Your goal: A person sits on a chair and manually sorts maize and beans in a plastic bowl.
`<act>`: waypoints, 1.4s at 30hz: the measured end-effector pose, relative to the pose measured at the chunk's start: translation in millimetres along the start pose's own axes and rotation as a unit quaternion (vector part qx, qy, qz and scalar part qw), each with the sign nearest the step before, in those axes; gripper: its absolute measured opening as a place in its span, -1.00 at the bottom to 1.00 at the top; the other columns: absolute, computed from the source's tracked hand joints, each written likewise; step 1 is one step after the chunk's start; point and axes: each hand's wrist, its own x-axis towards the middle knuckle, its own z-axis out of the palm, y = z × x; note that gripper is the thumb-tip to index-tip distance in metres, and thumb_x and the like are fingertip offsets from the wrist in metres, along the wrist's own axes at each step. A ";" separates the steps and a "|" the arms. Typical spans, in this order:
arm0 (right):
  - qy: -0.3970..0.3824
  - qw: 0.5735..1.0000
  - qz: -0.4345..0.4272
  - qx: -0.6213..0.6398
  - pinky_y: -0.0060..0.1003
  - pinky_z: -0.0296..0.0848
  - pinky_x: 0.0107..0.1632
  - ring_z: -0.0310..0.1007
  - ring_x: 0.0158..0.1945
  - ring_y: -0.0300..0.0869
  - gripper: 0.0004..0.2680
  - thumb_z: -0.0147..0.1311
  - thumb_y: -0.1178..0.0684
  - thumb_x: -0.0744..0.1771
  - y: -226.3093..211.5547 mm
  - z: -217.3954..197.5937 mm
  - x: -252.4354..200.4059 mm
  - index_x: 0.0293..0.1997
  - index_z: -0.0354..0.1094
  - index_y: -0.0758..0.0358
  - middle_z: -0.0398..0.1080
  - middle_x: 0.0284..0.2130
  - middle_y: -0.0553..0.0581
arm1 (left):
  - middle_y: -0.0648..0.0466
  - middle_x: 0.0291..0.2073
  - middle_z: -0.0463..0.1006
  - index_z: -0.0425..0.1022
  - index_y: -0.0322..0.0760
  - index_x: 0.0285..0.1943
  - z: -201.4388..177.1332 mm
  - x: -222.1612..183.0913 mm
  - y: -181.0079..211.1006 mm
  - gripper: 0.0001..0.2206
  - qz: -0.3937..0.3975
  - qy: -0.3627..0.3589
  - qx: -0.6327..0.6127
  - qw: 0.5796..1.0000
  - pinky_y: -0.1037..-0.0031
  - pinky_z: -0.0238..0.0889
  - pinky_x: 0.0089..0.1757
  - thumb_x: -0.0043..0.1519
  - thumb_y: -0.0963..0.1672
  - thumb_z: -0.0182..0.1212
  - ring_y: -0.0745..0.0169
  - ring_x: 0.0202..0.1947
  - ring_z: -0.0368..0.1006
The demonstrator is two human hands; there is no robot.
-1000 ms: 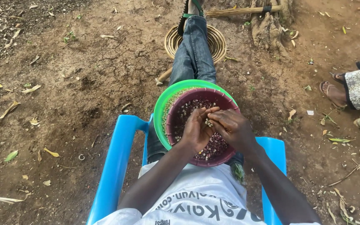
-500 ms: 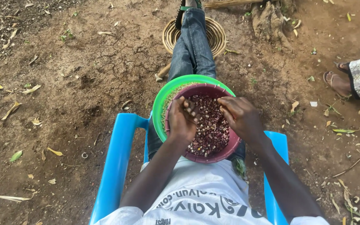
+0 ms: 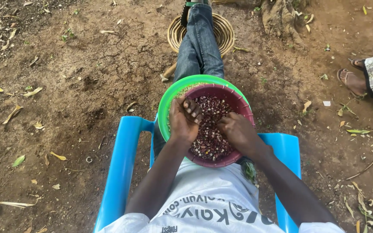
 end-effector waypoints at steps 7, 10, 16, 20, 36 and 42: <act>0.137 0.987 0.028 0.077 0.03 0.42 0.26 0.43 0.27 0.17 -0.64 0.06 -0.12 0.44 -28.6 -53.1 30.4 0.37 0.30 0.24 0.41 0.15 0.35 | 0.29 -0.66 0.02 0.18 -0.01 -0.50 7.8 -4.3 16.9 -0.73 0.027 0.001 -0.007 1.000 0.56 0.01 -0.61 0.29 -0.04 0.03 0.37 -0.66 0.07; 0.047 0.965 0.085 0.242 0.24 0.28 0.34 0.34 0.31 0.34 -0.32 -0.05 -0.52 0.38 -38.9 -57.8 52.4 0.46 0.15 0.37 0.35 0.18 0.53 | 0.30 -0.65 0.01 0.16 0.00 -0.50 8.7 -2.5 20.5 -0.70 0.050 0.000 0.015 0.999 0.57 0.00 -0.59 0.34 -0.05 -0.01 0.40 -0.65 0.03; 0.100 0.953 -0.152 0.243 0.08 0.44 -0.05 0.49 -0.10 0.17 -0.63 0.33 -0.34 0.28 -48.6 -52.8 48.3 -0.17 0.53 0.19 0.49 -0.21 0.23 | 0.32 -0.65 0.01 0.16 -0.01 -0.50 3.7 4.2 15.2 -0.69 0.055 0.006 0.026 0.998 0.58 0.00 -0.61 0.35 -0.04 0.01 0.42 -0.64 0.04; 0.036 0.986 -0.083 0.138 0.06 0.37 0.05 0.45 0.11 0.09 -0.66 0.20 -0.37 0.33 -32.0 -60.2 22.9 -0.22 0.49 0.11 0.50 -0.05 0.16 | 0.31 -0.66 -0.02 0.12 0.00 -0.51 4.1 1.2 14.4 -0.70 0.044 0.004 0.025 0.999 0.59 -0.04 -0.61 0.32 -0.05 0.00 0.41 -0.66 0.01; 0.039 0.979 -0.081 0.181 -0.07 0.51 0.02 0.46 -0.03 0.06 -0.95 0.11 0.11 0.37 -10.4 23.0 40.3 -0.25 0.46 0.19 0.49 -0.18 0.09 | 0.32 -0.64 -0.05 0.11 0.00 -0.50 5.5 -2.6 11.7 -0.71 0.034 -0.008 0.039 0.999 0.59 -0.07 -0.60 0.33 -0.07 -0.01 0.41 -0.66 -0.01; 0.008 0.975 -0.039 0.218 -0.11 0.43 0.02 0.41 -0.04 0.00 -0.88 0.07 0.07 0.39 -33.6 -18.5 39.4 -0.31 0.46 0.16 0.43 -0.19 0.07 | 0.30 -0.61 -0.04 0.12 0.00 -0.47 2.2 -1.8 9.5 -0.71 0.034 -0.032 0.047 0.998 0.57 -0.07 -0.57 0.38 -0.07 -0.06 0.40 -0.64 -0.02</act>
